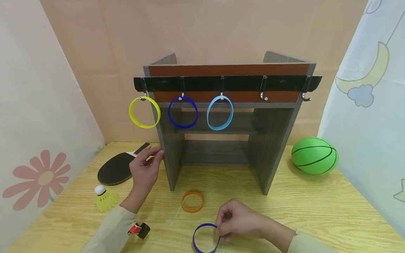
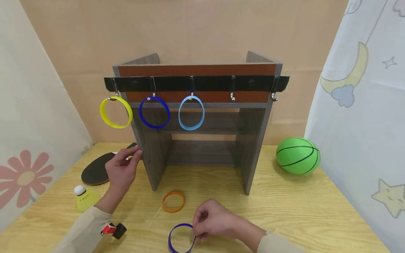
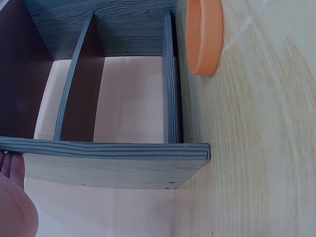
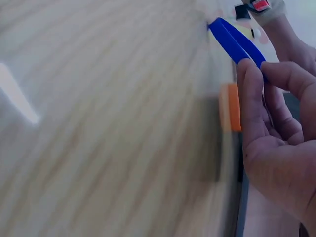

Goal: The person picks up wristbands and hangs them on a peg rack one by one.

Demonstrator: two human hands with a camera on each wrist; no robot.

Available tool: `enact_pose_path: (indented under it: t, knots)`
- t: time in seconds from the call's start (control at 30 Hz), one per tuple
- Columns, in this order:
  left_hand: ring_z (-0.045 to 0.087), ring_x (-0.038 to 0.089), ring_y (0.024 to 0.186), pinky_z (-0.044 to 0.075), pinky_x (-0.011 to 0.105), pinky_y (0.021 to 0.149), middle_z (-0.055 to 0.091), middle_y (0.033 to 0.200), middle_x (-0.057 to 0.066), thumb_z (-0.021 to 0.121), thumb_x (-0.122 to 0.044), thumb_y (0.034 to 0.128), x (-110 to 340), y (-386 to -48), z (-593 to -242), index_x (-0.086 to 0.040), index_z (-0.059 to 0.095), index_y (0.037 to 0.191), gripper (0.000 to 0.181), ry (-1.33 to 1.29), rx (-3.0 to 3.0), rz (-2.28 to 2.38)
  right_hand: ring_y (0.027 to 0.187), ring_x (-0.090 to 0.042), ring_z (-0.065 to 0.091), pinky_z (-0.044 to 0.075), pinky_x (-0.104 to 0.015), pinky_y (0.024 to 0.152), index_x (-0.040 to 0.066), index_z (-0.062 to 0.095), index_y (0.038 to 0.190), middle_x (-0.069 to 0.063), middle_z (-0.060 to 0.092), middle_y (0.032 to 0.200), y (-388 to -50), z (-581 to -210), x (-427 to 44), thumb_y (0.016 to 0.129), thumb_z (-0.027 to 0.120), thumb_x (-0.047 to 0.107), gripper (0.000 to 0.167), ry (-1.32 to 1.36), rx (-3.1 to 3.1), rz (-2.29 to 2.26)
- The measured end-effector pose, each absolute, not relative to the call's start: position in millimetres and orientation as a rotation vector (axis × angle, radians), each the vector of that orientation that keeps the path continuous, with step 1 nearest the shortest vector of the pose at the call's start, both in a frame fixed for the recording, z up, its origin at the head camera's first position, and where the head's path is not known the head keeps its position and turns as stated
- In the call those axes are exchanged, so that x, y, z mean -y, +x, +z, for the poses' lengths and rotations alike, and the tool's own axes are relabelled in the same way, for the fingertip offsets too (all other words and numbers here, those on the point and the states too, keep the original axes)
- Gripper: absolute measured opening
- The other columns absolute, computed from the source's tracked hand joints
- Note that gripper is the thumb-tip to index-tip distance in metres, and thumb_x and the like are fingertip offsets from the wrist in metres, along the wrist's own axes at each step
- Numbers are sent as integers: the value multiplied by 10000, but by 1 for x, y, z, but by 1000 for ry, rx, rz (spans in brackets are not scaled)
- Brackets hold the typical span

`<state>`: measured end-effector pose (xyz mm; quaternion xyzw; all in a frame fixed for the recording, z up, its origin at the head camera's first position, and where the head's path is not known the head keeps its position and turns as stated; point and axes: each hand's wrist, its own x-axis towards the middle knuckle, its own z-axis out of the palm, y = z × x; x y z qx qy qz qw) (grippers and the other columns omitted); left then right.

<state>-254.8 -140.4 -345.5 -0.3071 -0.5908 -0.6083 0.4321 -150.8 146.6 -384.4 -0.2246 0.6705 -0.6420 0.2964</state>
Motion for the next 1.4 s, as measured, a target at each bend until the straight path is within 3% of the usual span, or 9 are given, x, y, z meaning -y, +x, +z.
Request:
enact_pose_path:
  t: [0.2, 0.37, 0.47, 0.57, 0.83, 1.4]
  knots:
    - [664, 81, 722, 545, 202, 705, 640, 802, 259, 610, 278, 749, 141, -254, -346, 194, 641, 904, 179, -765, 1460, -1521, 724, -282, 667, 576, -356, 646, -170, 570, 836, -172, 640, 805, -156, -373, -170, 771, 693, -34, 194, -580, -1841, -1769]
    - [664, 82, 719, 542, 208, 723, 644, 803, 255, 612, 264, 760, 141, -254, -346, 184, 647, 913, 176, -771, 1455, -1521, 760, -269, 674, 573, -373, 693, -54, 615, 803, -155, 644, 831, -160, -358, -186, 784, 646, -92, 52, -633, -1857, -1923]
    - [663, 81, 725, 544, 210, 720, 642, 806, 258, 606, 270, 759, 140, -253, -346, 184, 646, 917, 184, -773, 1456, -1520, 769, -202, 670, 568, -328, 704, 43, 645, 813, -103, 639, 852, -163, -348, -194, 814, 621, -112, 157, -736, -1777, -2040]
    - [664, 79, 729, 544, 204, 711, 650, 813, 240, 602, 281, 752, 140, -253, -346, 189, 642, 916, 193, -772, 1454, -1525, 803, -171, 665, 560, -286, 722, 60, 667, 857, -74, 641, 888, -167, -340, -201, 848, 571, -144, 226, -868, -1660, -2147]
    - [665, 80, 729, 546, 206, 700, 647, 816, 248, 603, 285, 746, 140, -254, -346, 187, 644, 914, 199, -774, 1452, -1517, 861, -201, 667, 541, -253, 781, 1, 680, 883, -119, 626, 957, -174, -314, -209, 861, 390, -243, 379, -984, -1329, -2402]
    - [662, 72, 718, 542, 194, 700, 637, 796, 259, 591, 306, 735, 138, -249, -341, 206, 633, 896, 194, -768, 1459, -1515, 928, -334, 656, 528, -323, 820, -144, 632, 905, -257, 633, 1031, -179, -249, -211, 924, 366, -207, 274, -1139, -796, -2715]
